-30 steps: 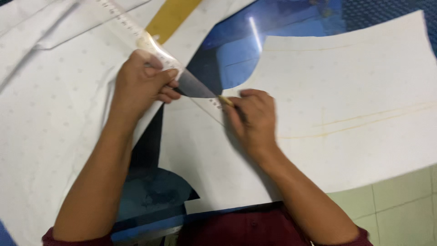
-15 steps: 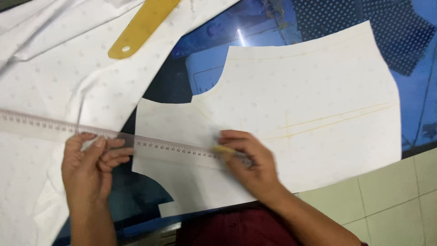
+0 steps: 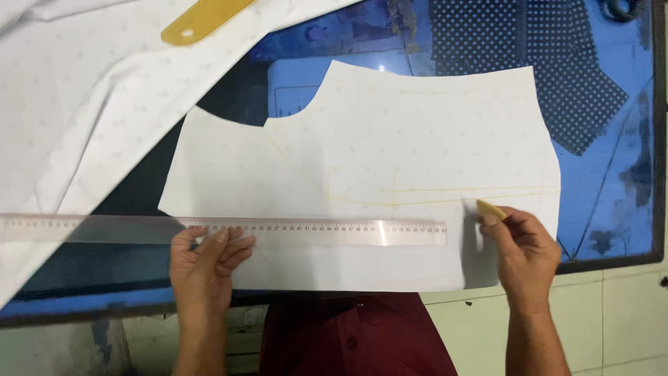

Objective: The person uses a ruler and a piece of tailor's chalk to trace lines onto a white fabric pattern on a blue table. The person marks multiple edges, then folds the fabric and smooths it out by hand.

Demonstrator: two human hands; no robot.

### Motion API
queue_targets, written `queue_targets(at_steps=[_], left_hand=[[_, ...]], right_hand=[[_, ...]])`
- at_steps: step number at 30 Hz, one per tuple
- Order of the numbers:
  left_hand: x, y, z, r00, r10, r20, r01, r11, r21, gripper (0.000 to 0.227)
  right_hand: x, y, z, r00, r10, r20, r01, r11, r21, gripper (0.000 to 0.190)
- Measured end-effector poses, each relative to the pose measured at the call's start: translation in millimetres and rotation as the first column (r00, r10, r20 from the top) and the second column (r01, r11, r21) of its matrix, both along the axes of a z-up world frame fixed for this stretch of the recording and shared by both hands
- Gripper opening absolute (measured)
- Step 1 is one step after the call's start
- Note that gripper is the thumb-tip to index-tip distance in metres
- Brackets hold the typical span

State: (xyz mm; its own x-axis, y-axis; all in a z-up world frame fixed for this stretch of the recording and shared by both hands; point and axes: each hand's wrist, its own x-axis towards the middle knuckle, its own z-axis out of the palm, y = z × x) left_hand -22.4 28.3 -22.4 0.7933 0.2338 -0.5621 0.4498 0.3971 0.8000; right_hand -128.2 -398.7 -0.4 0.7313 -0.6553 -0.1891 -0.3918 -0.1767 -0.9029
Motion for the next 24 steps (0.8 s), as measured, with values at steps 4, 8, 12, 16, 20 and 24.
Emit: queue_targets(at_steps=[4, 8, 12, 16, 20, 24], left_hand=[[-20.3, -7.0, -2.3, 0.995, 0.09, -0.044, -0.089, 0.996, 0.031, 0.035], [-29.9, -8.9, -8.2, 0.987, 0.162, 0.001, -0.162, 0.987, -0.006, 0.038], [-34.7, -11.4, -15.7, 0.982, 0.182, 0.044, -0.182, 0.983, 0.009, 0.033], [-31.2, -10.7, -9.2, 0.983, 0.175, 0.047, -0.177, 0.984, 0.027, 0.032], [-23.2, -8.8, -12.6, 0.985, 0.157, 0.071, -0.159, 0.987, 0.03, 0.035], [-14.1, -8.2, -4.5, 0.99, 0.123, 0.064, -0.127, 0.99, 0.065, 0.036]], right_hand=[[30.7, 4.2, 28.9, 0.956, 0.288, -0.047, -0.285, 0.883, -0.373, 0.01], [57.1, 12.2, 13.5, 0.835, 0.548, 0.047, -0.473, 0.759, -0.448, 0.012], [78.8, 25.2, 16.1, 0.821, 0.571, 0.034, -0.496, 0.741, -0.452, 0.015], [90.9, 29.0, 24.8, 0.753, 0.656, 0.051, -0.582, 0.7, -0.413, 0.011], [94.7, 29.3, 26.1, 0.714, 0.7, 0.03, -0.631, 0.661, -0.407, 0.012], [95.0, 35.8, 32.3, 0.702, 0.712, -0.003, -0.646, 0.636, -0.422, 0.012]])
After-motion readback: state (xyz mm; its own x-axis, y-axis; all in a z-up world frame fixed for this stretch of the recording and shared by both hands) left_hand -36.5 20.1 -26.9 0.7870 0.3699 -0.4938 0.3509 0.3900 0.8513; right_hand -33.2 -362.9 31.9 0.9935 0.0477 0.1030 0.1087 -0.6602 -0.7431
